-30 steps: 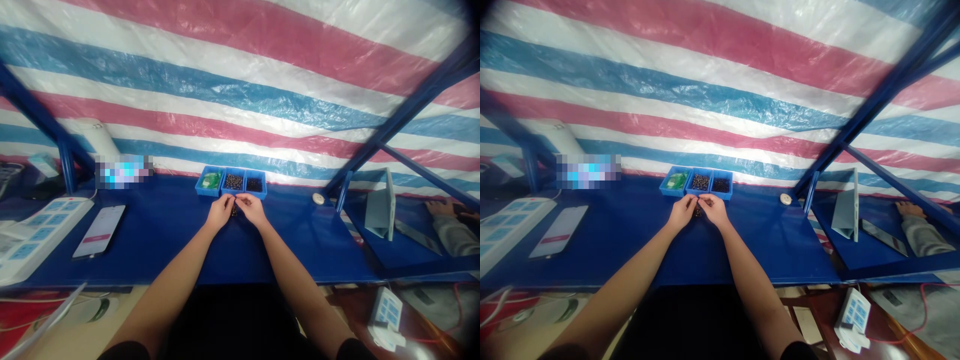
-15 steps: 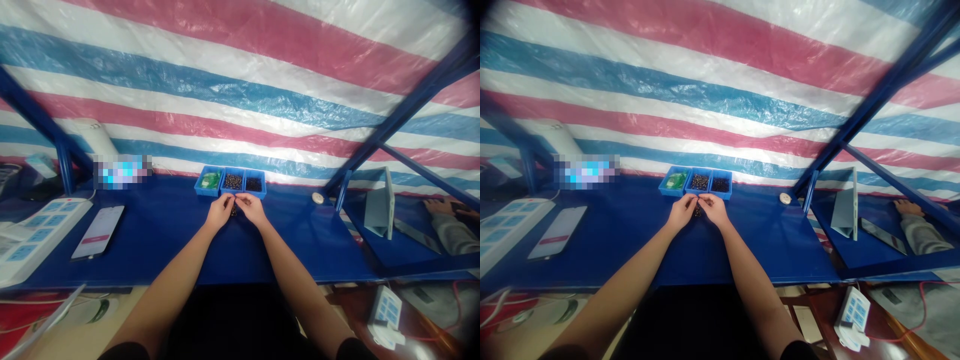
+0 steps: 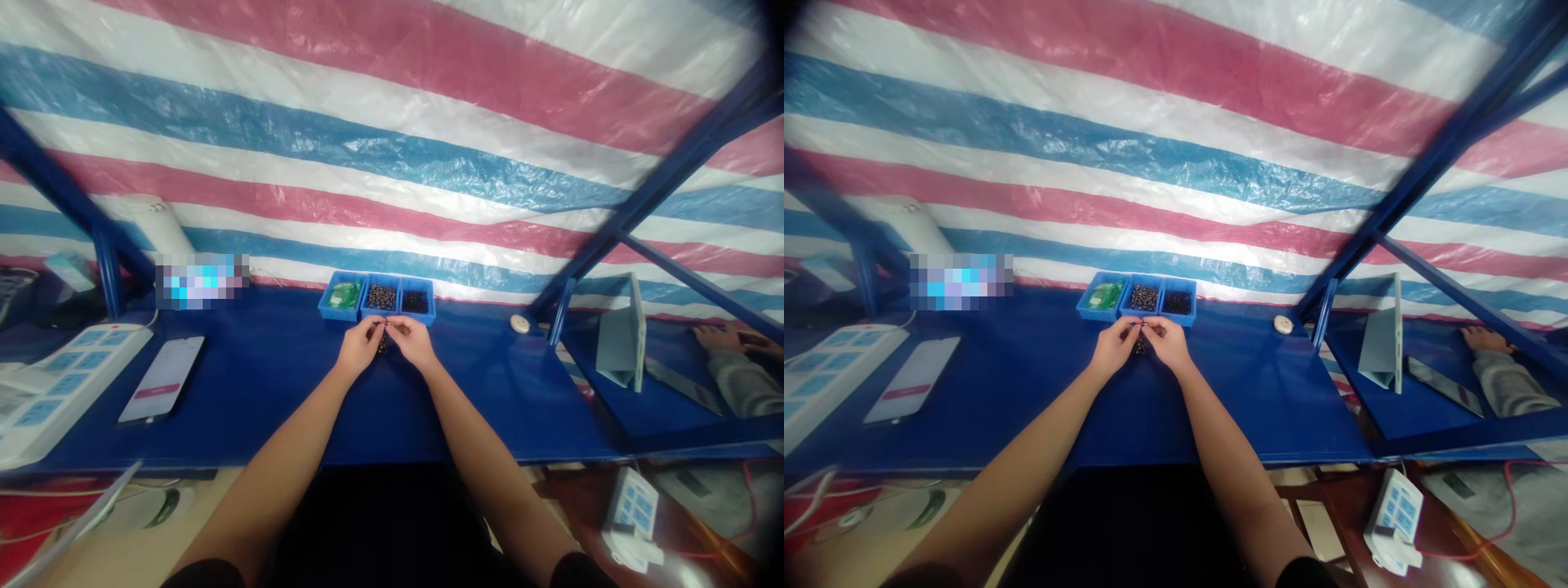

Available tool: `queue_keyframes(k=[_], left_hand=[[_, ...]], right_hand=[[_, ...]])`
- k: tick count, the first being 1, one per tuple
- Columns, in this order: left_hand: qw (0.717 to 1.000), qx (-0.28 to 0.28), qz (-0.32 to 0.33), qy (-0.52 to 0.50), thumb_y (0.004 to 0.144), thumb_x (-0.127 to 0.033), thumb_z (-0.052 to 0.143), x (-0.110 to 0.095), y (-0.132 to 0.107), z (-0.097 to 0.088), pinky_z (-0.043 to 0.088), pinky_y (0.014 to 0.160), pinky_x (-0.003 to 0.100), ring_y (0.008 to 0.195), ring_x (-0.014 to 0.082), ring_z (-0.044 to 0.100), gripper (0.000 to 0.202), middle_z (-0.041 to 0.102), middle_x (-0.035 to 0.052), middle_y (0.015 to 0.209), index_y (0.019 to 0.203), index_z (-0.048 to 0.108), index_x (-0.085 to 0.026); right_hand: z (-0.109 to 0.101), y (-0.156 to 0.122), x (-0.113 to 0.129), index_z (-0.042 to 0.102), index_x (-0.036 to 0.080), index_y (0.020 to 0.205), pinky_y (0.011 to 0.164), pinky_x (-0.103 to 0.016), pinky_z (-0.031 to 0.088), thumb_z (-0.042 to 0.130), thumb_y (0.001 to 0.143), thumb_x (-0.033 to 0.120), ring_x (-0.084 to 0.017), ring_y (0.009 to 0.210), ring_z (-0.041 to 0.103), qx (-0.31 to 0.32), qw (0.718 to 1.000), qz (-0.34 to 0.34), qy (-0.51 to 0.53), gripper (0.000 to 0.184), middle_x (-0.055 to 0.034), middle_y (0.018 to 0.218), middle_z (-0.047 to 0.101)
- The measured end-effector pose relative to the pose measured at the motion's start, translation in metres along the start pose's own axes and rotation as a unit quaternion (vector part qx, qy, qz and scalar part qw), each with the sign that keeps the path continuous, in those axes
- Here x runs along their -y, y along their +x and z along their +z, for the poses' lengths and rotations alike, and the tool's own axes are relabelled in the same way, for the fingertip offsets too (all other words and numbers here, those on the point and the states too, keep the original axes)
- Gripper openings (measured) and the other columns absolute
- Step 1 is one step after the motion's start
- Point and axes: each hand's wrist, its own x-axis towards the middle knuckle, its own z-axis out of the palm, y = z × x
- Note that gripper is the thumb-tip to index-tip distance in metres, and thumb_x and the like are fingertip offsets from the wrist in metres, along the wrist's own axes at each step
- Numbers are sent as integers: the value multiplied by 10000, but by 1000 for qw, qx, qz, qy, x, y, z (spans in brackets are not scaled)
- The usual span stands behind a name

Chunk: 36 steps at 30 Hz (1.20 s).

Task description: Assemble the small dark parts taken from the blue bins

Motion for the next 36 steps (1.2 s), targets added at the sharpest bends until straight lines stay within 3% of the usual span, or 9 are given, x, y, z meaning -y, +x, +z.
queue_keyframes(k=[10,26,36], left_hand=[[1000,2,4,11,916,-403,475,2,1,0,457,637,239,651,132,614,246,662,-12,749,997,612,-216],[1000,7,-4,22,929,-410,454,4,1,0,451,646,244,658,136,613,254,658,-11,738,943,615,-214],[1000,4,5,16,915,-395,477,1,1,0,450,635,236,637,127,601,235,651,-20,733,999,613,-222]], right_hand=[[0,-1,1,703,195,1034,744,-323,553,660,792,379,-182,779,675,1,1000,4,-5,306,-68,970,724],[0,-1,1,706,197,1037,759,-336,554,647,800,383,-181,775,670,0,1000,0,-23,307,-68,963,723],[0,-1,2,705,193,1030,766,-324,549,645,805,369,-185,793,675,-1,1000,0,-25,292,-66,958,726]])
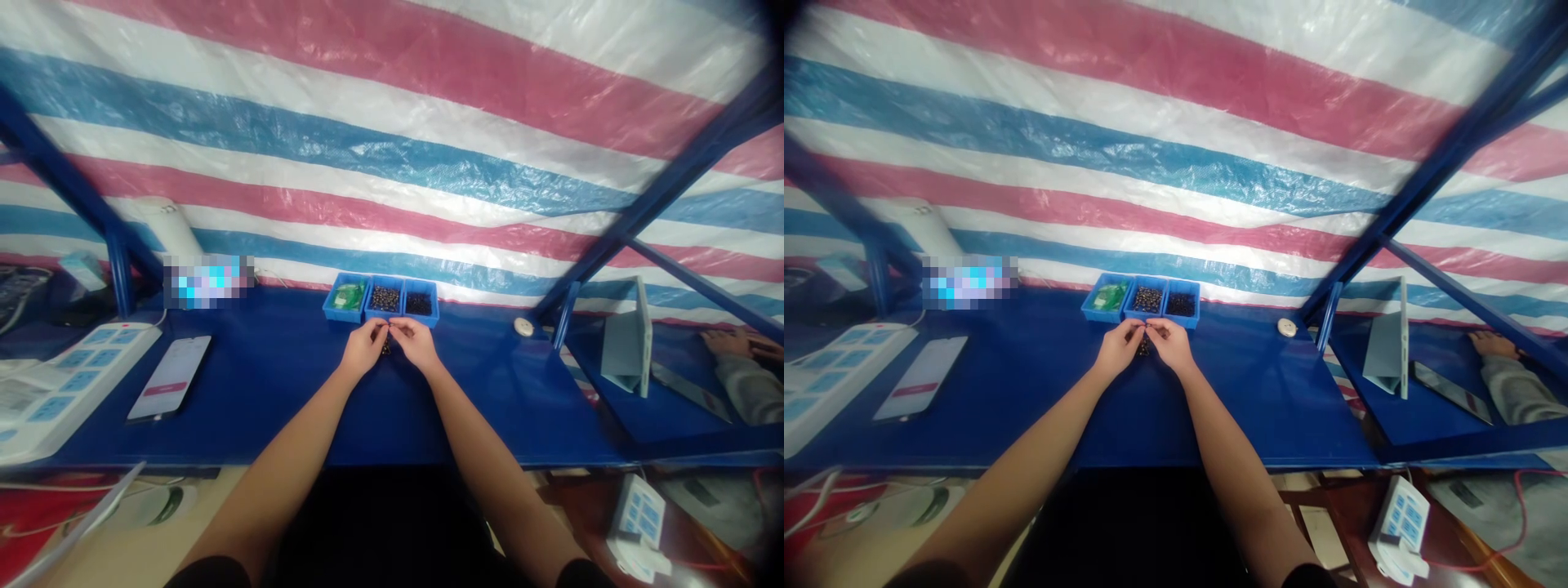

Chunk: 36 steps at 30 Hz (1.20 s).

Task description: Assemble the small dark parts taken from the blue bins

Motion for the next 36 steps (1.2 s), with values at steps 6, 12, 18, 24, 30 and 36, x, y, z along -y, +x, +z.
queue_keyframes(k=[6,12,18,24,30,36], left_hand=[[1000,1,-3,0,914,-397,480,2,0,0,444,623,233,614,122,591,221,640,-28,711,984,601,-227],[1000,4,-7,6,933,-427,430,3,0,0,459,655,250,657,143,613,275,657,-4,740,956,603,-215],[1000,-5,-13,-6,922,-433,455,0,0,0,464,657,248,660,141,617,278,658,-10,739,1027,599,-220],[1000,-6,-6,-10,915,-420,472,2,0,0,457,646,247,632,134,602,265,645,-18,718,1048,591,-224],[1000,-4,-4,-6,930,-393,442,4,0,1,452,668,249,672,138,614,232,649,-9,754,990,580,-217],[1000,4,-12,-12,940,-398,413,3,0,1,441,640,246,638,134,597,228,623,-23,708,987,558,-227]], right_hand=[[-1,-1,4,706,194,1030,756,-317,550,648,799,377,-180,784,672,-3,1000,8,-5,301,-64,963,726],[0,0,4,709,197,1026,750,-323,554,658,788,381,-177,764,670,-4,1000,13,3,305,-63,956,726],[-1,0,3,708,193,1017,763,-323,552,655,791,383,-181,780,672,-10,1000,11,5,300,-64,958,725],[0,0,0,701,188,1014,721,-310,548,655,788,395,-175,743,665,-12,1000,14,11,310,-63,926,724],[1,0,1,705,192,1005,739,-312,549,672,772,397,-175,760,669,-11,1000,17,16,312,-65,954,724],[1,0,1,708,194,1000,740,-317,553,676,771,389,-178,761,673,-4,999,18,26,303,-63,930,727]])
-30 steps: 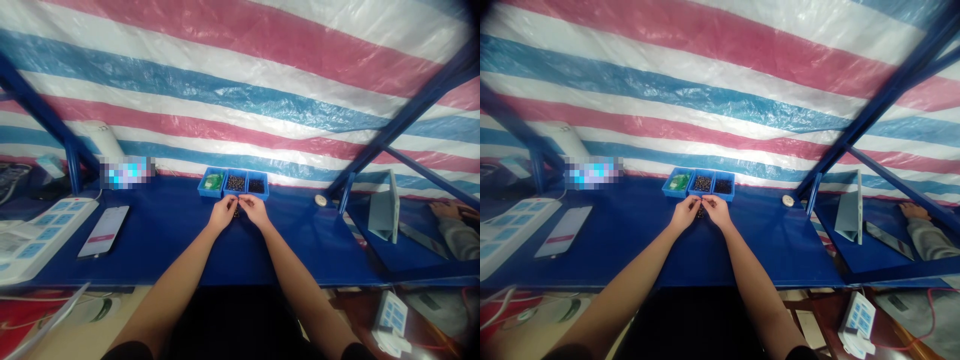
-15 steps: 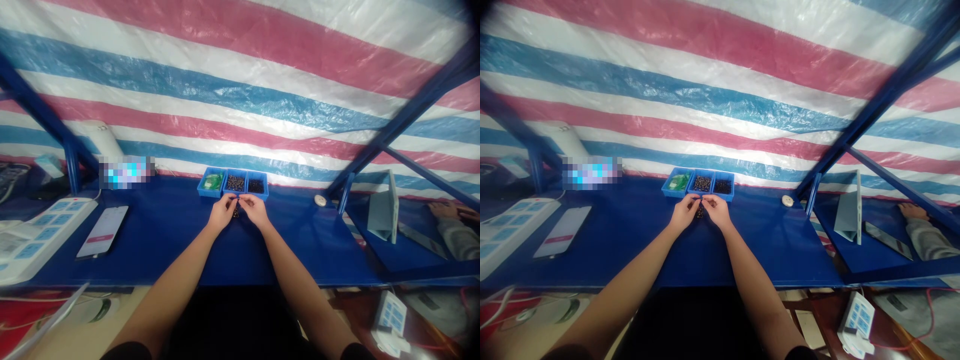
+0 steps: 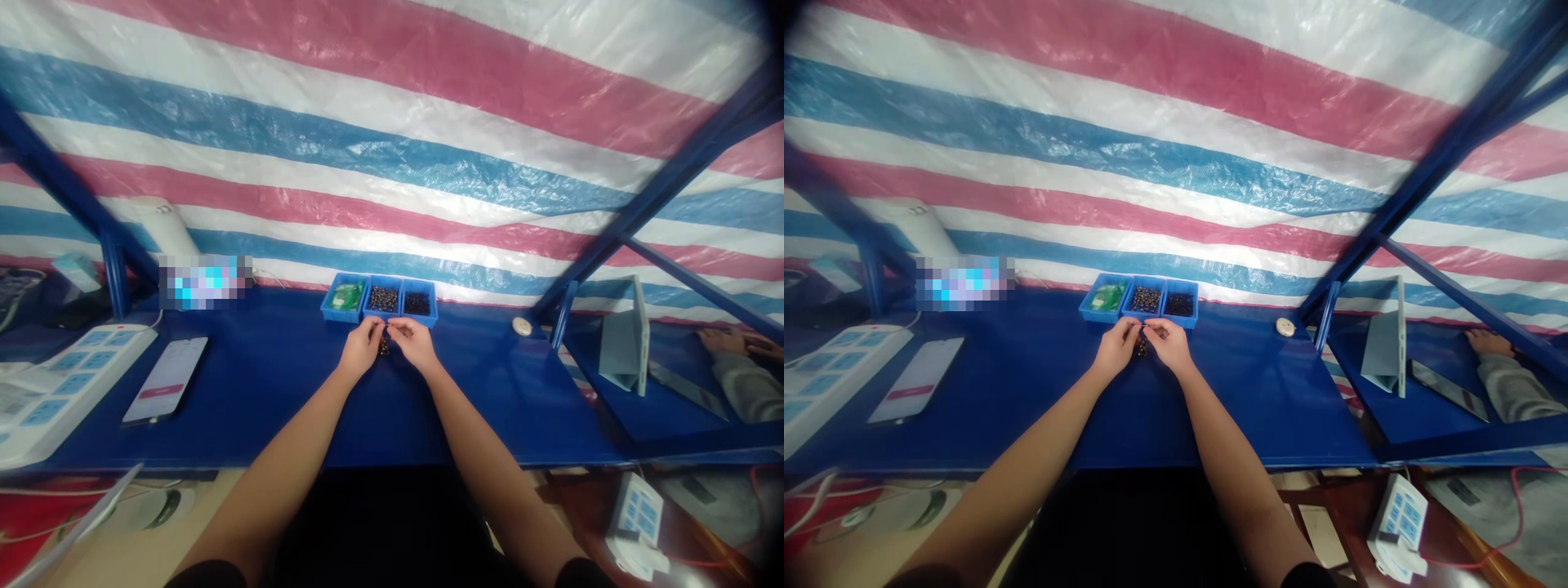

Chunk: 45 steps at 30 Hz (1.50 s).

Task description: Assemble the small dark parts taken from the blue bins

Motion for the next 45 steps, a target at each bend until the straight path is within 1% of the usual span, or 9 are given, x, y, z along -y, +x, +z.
queue_keyframes(k=[8,14,19,23,28,32,35,38,45], left_hand=[[1000,11,-2,-4,942,-435,400,-2,0,-1,454,653,245,663,145,618,259,635,-18,723,1004,555,-237],[1000,12,0,-2,945,-427,398,-2,0,-1,461,654,244,658,140,620,255,644,-20,732,1003,560,-239],[1000,9,-3,-14,927,-419,442,-4,0,-1,472,664,251,682,148,636,262,659,-13,746,1073,557,-234],[1000,7,11,0,928,-412,438,-5,0,-2,462,641,243,639,134,604,243,645,-17,740,1006,581,-231],[1000,8,12,10,944,-421,405,-4,0,-2,459,666,243,686,139,615,270,654,-7,768,925,583,-218],[1000,5,7,12,946,-423,404,-5,0,-2,453,670,246,683,140,616,272,653,-10,759,923,584,-220],[1000,0,1,4,938,-424,425,-6,0,-2,460,678,250,700,145,625,264,663,-6,783,996,588,-224],[1000,-5,-1,-5,924,-417,454,-6,-1,-2,456,651,248,659,142,612,265,654,-14,748,1061,581,-229],[1000,-3,4,1,928,-409,441,-4,-1,-2,448,642,237,649,133,603,249,646,-16,740,994,592,-223]], right_hand=[[1,1,-1,712,194,997,780,-333,554,690,757,406,-190,803,682,-2,1000,3,2,321,-65,942,730],[0,0,2,717,193,991,749,-328,555,674,770,407,-186,769,678,-4,1000,-2,-8,311,-65,926,732],[0,-1,6,717,195,994,739,-321,555,660,782,417,-185,764,679,-9,1000,0,-16,312,-60,915,736],[0,-1,4,716,196,993,742,-325,556,667,775,415,-186,760,679,-5,1000,0,-9,313,-57,905,735],[0,0,1,715,192,1002,762,-334,554,685,761,401,-190,777,678,1,1000,-4,5,320,-63,914,730],[0,0,1,713,194,1008,770,-334,553,687,760,401,-189,785,677,-1,1000,-2,0,324,-62,919,727],[-1,1,0,710,194,1012,766,-337,554,681,765,411,-189,772,676,-8,1000,-2,1,329,-61,908,726],[-1,1,-1,709,195,1010,769,-340,554,680,768,414,-190,774,677,-10,1000,-5,6,327,-66,942,725],[0,1,-2,702,183,1017,772,-324,549,692,762,397,-183,787,673,0,1000,-8,25,333,-69,937,719]])
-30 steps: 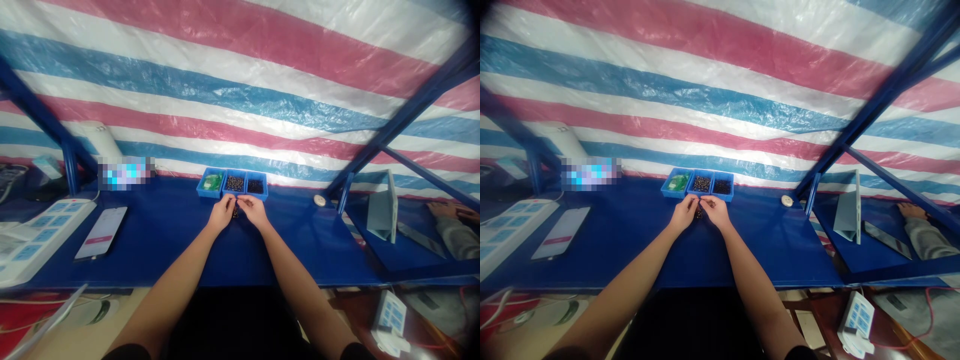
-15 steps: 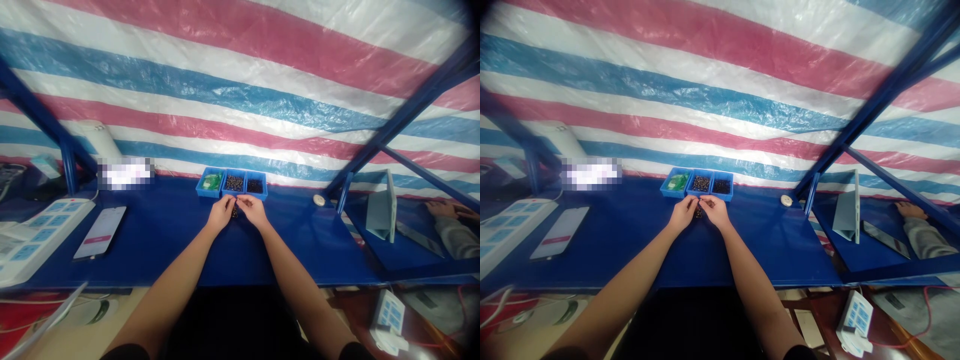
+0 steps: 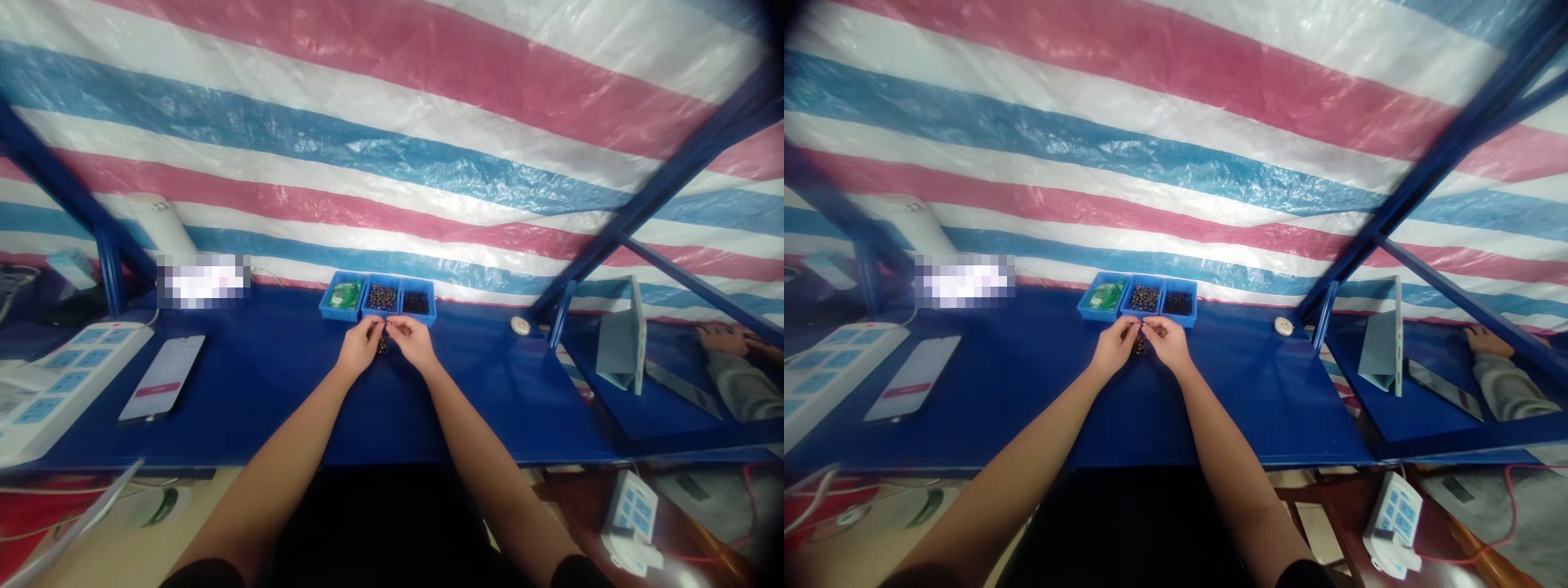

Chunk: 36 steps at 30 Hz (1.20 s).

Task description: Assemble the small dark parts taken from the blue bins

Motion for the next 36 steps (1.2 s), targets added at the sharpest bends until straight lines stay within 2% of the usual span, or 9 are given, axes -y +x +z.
queue_keyframes(k=[9,16,18,22,24,27,31,33,36], left_hand=[[1000,4,-4,9,945,-423,407,-1,0,0,446,656,240,675,139,616,271,653,-14,745,948,587,-220],[999,-34,-19,24,940,-410,424,0,1,0,453,673,246,679,142,632,263,664,-16,733,1014,590,-220],[999,-35,-16,24,933,-399,437,0,1,0,455,668,246,673,142,632,252,666,-13,735,1015,593,-218],[999,-39,-15,22,926,-381,444,2,0,0,457,661,247,665,142,631,240,669,-12,738,1008,600,-219],[998,-48,-19,23,923,-381,446,3,1,0,457,665,248,666,142,631,237,666,-15,729,997,603,-220],[997,-63,-32,15,915,-383,455,5,2,0,466,685,252,673,143,634,235,662,-17,716,979,608,-217],[996,-73,-44,5,904,-382,461,7,3,-1,475,703,255,677,142,634,235,660,-16,709,959,614,-212],[996,-74,-43,10,899,-380,466,7,3,-1,474,706,255,681,143,634,232,660,-16,708,953,616,-212],[997,-69,-37,17,899,-375,465,5,3,0,470,711,254,685,142,634,227,664,-15,719,949,617,-215]], right_hand=[[0,0,2,710,184,1007,780,-317,545,699,750,387,-182,811,671,0,1000,6,-9,328,-67,942,723],[1,3,4,719,155,968,663,-316,561,705,735,392,-177,680,662,-34,998,48,-25,332,-62,803,723],[5,6,4,698,147,1035,681,-331,574,709,733,388,-192,728,677,-51,998,47,8,386,-78,868,729],[8,11,1,550,205,1292,793,-361,580,674,773,374,-206,923,684,-49,996,11,73,560,-93,1244,630],[4,10,-1,592,217,1240,820,-356,568,623,817,345,-197,942,680,-21,999,-9,29,444,-80,1251,627],[-6,6,-4,703,202,1024,846,-347,535,571,846,252,-184,878,671,18,991,-46,-126,227,-58,1018,713],[-12,1,-6,715,203,1011,813,-334,503,550,811,111,-171,794,620,83,946,-87,-302,274,-49,897,695],[-11,1,-6,709,193,1038,829,-335,486,566,782,75,-179,825,602,121,928,-100,-338,316,-60,896,673],[-10,0,-4,709,183,1034,869,-350,462,607,777,97,-193,880,584,141,915,-114,-361,289,-74,924,644]])
